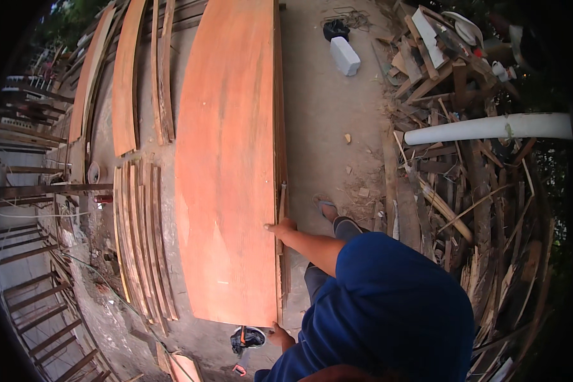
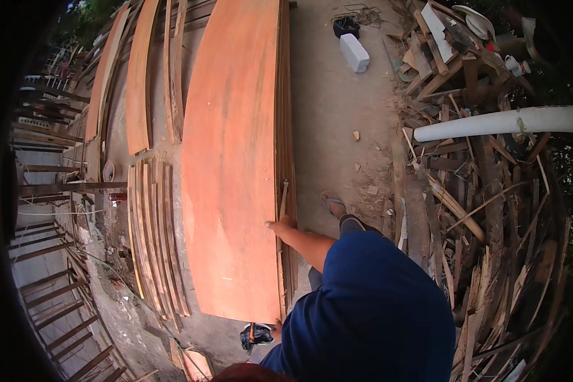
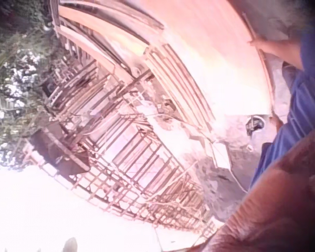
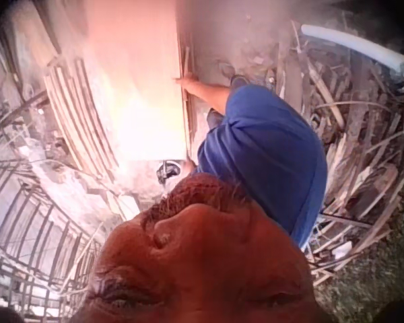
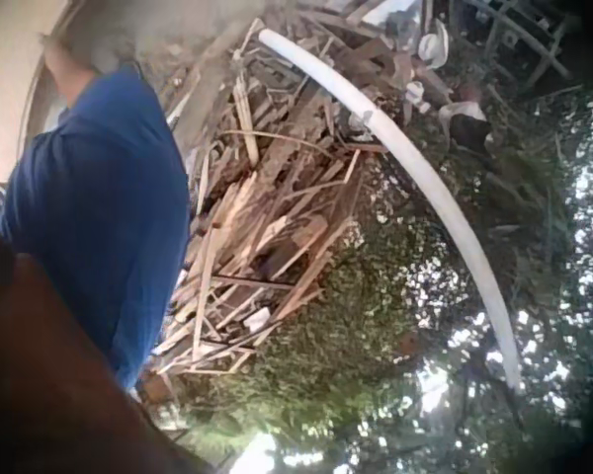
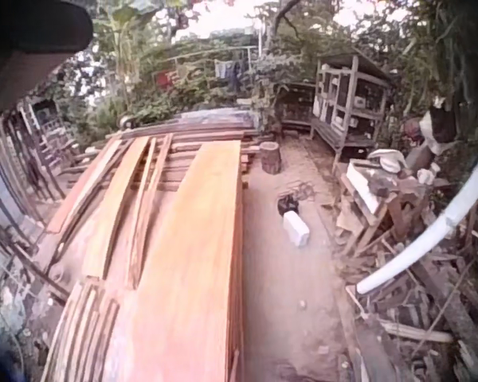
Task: The person hammers nails into a large curved wooden plank and then picks up a handsaw.
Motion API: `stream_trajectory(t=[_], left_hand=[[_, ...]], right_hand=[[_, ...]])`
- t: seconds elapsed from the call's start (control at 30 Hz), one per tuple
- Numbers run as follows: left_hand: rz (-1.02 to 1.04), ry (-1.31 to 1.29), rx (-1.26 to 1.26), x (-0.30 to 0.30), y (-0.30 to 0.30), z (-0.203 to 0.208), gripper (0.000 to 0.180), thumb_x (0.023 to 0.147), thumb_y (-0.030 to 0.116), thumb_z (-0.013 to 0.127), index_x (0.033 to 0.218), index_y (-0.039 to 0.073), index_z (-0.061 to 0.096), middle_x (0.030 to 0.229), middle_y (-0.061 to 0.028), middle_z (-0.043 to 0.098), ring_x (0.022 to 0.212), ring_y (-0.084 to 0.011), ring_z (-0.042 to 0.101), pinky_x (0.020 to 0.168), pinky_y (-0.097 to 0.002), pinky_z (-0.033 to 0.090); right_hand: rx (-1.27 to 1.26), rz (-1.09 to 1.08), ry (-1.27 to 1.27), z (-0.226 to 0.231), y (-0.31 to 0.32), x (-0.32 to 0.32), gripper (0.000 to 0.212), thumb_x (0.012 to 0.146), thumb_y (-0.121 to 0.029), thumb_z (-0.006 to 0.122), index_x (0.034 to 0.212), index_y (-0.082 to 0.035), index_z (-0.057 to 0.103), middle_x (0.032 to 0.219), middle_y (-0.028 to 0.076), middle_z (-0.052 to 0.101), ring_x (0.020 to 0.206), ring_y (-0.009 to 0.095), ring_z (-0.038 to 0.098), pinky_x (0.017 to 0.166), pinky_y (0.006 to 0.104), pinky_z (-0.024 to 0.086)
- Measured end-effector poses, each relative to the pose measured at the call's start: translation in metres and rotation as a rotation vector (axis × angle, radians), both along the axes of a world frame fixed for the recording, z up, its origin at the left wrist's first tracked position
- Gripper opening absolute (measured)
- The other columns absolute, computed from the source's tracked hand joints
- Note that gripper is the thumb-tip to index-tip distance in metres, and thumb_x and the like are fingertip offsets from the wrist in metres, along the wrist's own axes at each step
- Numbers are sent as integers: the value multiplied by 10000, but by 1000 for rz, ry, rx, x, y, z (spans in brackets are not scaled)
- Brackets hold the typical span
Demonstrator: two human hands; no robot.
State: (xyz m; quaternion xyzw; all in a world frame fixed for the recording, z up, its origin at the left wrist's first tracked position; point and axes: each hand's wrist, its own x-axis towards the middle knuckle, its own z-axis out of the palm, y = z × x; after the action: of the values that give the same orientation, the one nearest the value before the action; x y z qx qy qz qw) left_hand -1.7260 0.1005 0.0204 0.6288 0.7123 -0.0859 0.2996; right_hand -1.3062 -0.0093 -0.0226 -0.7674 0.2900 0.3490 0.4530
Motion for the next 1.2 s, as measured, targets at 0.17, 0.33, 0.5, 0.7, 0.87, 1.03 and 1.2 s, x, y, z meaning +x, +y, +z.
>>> stream_trajectory(t=[0.17, 0.33, 0.5, 0.7, 0.87, 1.03, 1.2], left_hand=[[-562, -446, 385, 189, 49, 24, 521, 884, 304, 756, 1166, -105, 601, 1166, -262, 605, 1128, -372, 565, 993, -461, 448], [-1123, -748, 355, 490, 21, 52, 660, 880, 281, 739, 1390, -35, 463, 1493, -289, 389, 1381, -443, 367, 1133, -526, 321], [-1446, -555, 418, 651, -32, 13, 869, 857, 483, 727, 1486, 1, 369, 1577, -264, 286, 1453, -449, 264, 1172, -560, 248], [-1482, -186, 570, 713, -99, -7, 1033, 848, 734, 547, 1577, 71, 236, 1659, -161, 144, 1520, -416, 106, 1174, -661, 98], [-1456, -135, 554, 716, -97, -13, 1030, 832, 721, 567, 1571, 73, 260, 1662, -147, 147, 1524, -411, 96, 1169, -676, 78], [-1487, -106, 541, 725, -98, -12, 1037, 813, 712, 589, 1563, 67, 277, 1660, -152, 156, 1522, -421, 97, 1165, -680, 78], [-1484, -47, 501, 730, -97, -8, 1050, 806, 684, 609, 1573, 65, 244, 1666, -149, 130, 1525, -416, 83, 1176, -659, 74]], right_hand=[[48, -52, 46, 11, -7, -3, 603, 661, -455, 898, 918, 63, 725, 884, 201, 736, 832, 278, 728, 756, 382, 554], [26, -56, 14, -1, -16, 0, 653, 612, -485, 912, 915, 62, 725, 891, 210, 737, 854, 303, 733, 779, 385, 560], [135, -41, 153, 21, -22, 11, 750, 600, -505, 910, 1038, 62, 689, 976, 217, 734, 910, 321, 730, 791, 388, 573], [240, -42, 143, -4, -28, 7, 705, 610, -490, 892, 1058, 22, 704, 999, 208, 732, 941, 314, 720, 823, 394, 553], [276, -42, -49, -17, -30, -2, 586, 691, -411, 881, 1046, 5, 671, 870, 153, 720, 783, 287, 711, 714, 389, 566], [681, -609, 492, -5, -107, 57, 330, 850, -334, 803, 857, -49, 636, 645, 56, 590, 487, 169, 574, 412, 348, 456], [635, -768, 235, 31, -171, 225, 331, 930, -375, 712, 885, -81, 566, 692, 24, 562, 549, 173, 594, 455, 357, 498]])
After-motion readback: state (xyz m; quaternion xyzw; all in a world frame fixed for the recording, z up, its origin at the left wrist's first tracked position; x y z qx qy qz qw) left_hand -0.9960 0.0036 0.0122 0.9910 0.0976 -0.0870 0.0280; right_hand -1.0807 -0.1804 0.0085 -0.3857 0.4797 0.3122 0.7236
